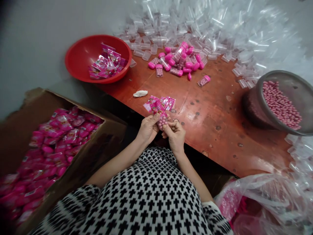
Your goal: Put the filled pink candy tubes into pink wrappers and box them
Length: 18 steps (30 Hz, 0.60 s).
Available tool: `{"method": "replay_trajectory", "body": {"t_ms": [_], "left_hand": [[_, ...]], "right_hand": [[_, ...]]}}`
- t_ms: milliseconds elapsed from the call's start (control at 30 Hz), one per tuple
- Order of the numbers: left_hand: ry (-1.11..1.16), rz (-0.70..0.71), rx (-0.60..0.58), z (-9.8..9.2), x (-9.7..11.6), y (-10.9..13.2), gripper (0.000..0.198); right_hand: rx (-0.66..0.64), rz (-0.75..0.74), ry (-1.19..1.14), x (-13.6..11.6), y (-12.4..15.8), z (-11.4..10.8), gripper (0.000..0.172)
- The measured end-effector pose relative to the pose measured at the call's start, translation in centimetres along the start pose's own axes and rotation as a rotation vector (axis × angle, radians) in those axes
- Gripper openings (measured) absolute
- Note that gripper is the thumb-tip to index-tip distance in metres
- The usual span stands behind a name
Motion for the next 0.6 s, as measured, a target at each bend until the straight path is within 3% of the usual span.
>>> {"method": "replay_trajectory", "body": {"t_ms": [133, 267, 367, 467, 600], "left_hand": [[-0.065, 0.037, 0.066, -0.2, 0.0, -0.1, 0.039], [-0.118, 0.102, 0.14, -0.4, 0.3, 0.3, 0.04], [-0.065, 0.051, 0.068, 0.0, 0.0, 0.4, 0.041], [0.011, -0.032, -0.003, 0.1, -0.4, 0.1, 0.042], [-0.015, -0.024, 0.038, -0.4, -0.5, -0.2, 0.042]], "right_hand": [[0.044, -0.039, 0.052, -0.4, 0.1, -0.2, 0.021], [0.013, 0.053, -0.067, 0.3, -0.3, -0.2, 0.021], [-0.026, 0.13, -0.133, 0.9, -0.3, 0.1, 0.022], [-0.03, 0.091, -0.08, 0.9, 0.0, 0.1, 0.021], [-0.014, 0.001, -0.004, 0.2, 0.5, 0.3, 0.02]]}}
Point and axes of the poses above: each hand's wrist, its own y-axis away from the middle knuckle, its own z-axis out of the palm, x = y × z, the point moved 6 cm from there along -y, towards the middle knuckle, and after that the axes turned 9 degrees about y, right-handed, at the moved point
